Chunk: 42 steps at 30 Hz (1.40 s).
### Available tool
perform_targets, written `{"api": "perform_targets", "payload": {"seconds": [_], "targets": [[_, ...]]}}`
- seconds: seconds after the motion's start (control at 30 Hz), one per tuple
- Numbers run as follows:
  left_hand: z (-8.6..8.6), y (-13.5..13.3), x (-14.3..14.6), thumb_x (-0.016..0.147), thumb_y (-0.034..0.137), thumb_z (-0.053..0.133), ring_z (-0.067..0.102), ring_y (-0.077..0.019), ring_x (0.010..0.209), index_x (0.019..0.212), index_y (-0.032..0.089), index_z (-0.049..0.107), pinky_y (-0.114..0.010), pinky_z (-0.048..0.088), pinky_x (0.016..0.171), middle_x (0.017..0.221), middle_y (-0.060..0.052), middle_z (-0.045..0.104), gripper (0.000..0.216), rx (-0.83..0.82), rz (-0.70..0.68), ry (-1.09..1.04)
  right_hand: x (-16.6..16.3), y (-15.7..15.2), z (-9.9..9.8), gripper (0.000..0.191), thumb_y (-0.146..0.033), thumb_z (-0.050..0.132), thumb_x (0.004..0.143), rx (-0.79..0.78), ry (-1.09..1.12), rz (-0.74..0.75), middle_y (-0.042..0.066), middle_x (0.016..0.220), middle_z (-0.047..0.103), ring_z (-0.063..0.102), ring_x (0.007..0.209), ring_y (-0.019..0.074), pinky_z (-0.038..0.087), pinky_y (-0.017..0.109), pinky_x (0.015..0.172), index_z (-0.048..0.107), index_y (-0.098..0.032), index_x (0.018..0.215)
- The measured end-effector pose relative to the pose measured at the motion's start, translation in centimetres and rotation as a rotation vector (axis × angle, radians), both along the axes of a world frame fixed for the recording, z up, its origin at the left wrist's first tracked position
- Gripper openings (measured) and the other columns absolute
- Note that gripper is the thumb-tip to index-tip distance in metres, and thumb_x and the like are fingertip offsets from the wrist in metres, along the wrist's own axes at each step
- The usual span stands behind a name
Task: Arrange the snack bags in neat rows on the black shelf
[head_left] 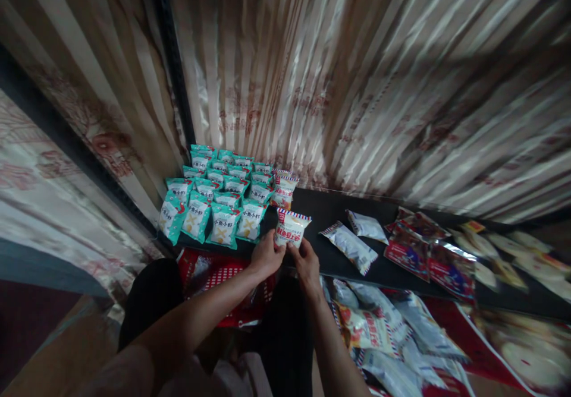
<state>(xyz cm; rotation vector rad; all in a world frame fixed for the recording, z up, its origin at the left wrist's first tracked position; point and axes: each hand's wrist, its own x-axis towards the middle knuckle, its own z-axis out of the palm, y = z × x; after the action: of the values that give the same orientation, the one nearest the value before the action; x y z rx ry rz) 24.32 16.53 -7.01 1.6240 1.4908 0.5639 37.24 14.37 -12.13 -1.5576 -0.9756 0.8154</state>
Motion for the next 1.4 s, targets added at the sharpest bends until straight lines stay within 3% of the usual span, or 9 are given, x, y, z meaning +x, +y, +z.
{"api": "perform_targets", "payload": {"seconds": [0.2,0.4,0.57,0.73,0.97,1.13,1.3,1.4], "targets": [[-1.1,1.3,1.9,0.082,0.016,0.048,0.039,-0.0215,0.132,0.133,0.006,0.040,-0.030,0.030,0.111,0.141,-0.016,0.042,0.052,0.149,-0.039,0.003,1.2,4.4,-0.7,0.056,-0.051,0.060,0.068,-0.003,-0.071,-0.077,0.009,0.096,0.071,0.065,0.083,0.0238,0.049,0.034,0.076,0.063,-0.014,0.110],[-1.6,3.5,3.1,0.084,0.017,0.044,0.030,-0.0194,0.136,0.135,0.004,0.037,-0.028,0.023,0.114,0.147,-0.016,0.033,0.053,0.172,-0.048,0.049,1.9,8.2,-1.3,0.052,-0.050,0.058,0.070,0.070,-0.131,-0.064,0.009,0.093,0.071,0.063,0.082,0.0237,0.049,0.035,0.076,0.065,-0.014,0.107],[-1.4,4.8,3.3,0.084,0.016,0.042,0.030,-0.0189,0.137,0.135,0.006,0.038,-0.028,0.025,0.113,0.147,-0.014,0.033,0.053,0.154,-0.022,0.063,1.5,9.9,-1.2,0.061,-0.050,0.059,0.069,0.093,-0.149,-0.076,0.012,0.104,0.068,0.062,0.089,0.0244,0.048,0.037,0.081,0.057,-0.014,0.119],[-1.5,5.1,3.2,0.083,0.016,0.044,0.029,-0.0212,0.137,0.135,0.006,0.039,-0.032,0.026,0.113,0.147,-0.016,0.032,0.053,0.185,0.023,0.071,0.9,10.4,-1.3,0.075,-0.046,0.060,0.072,0.154,-0.037,0.017,0.010,0.111,0.066,0.064,0.092,0.0224,0.049,0.037,0.084,0.037,-0.018,0.137],[-1.7,4.8,3.1,0.083,0.018,0.045,0.023,-0.0243,0.139,0.138,0.006,0.035,-0.034,0.025,0.114,0.151,-0.017,0.022,0.057,0.191,0.013,0.093,1.0,10.9,-1.5,0.067,-0.045,0.060,0.073,0.176,-0.067,0.078,0.008,0.116,0.065,0.061,0.101,0.0231,0.048,0.037,0.087,0.046,-0.020,0.133],[-1.7,4.6,3.2,0.083,0.018,0.044,0.019,-0.0245,0.140,0.140,0.007,0.031,-0.034,0.025,0.114,0.153,-0.016,0.016,0.059,0.156,0.003,0.075,0.7,10.5,-1.3,0.072,-0.048,0.058,0.073,0.127,-0.063,0.077,0.011,0.118,0.063,0.061,0.101,0.0224,0.048,0.037,0.087,0.041,-0.017,0.136],[-1.8,3.3,2.6,0.082,0.017,0.045,0.022,-0.0243,0.139,0.138,0.010,0.033,-0.036,0.027,0.114,0.153,-0.014,0.017,0.059,0.204,0.023,0.014,0.1,9.4,-1.6,0.081,-0.053,0.059,0.069,0.072,-0.169,-0.040,0.017,0.123,0.057,0.056,0.110,0.0251,0.042,0.041,0.095,0.038,-0.011,0.136],[-2.3,2.0,1.6,0.081,0.015,0.043,0.031,-0.0227,0.136,0.132,0.010,0.042,-0.036,0.029,0.113,0.146,-0.015,0.033,0.050,0.261,0.052,-0.023,-1.0,7.8,-1.5,0.074,-0.054,0.056,0.072,0.088,-0.255,-0.163,0.019,0.128,0.052,0.052,0.116,0.0271,0.039,0.041,0.099,0.045,-0.010,0.130]]}}
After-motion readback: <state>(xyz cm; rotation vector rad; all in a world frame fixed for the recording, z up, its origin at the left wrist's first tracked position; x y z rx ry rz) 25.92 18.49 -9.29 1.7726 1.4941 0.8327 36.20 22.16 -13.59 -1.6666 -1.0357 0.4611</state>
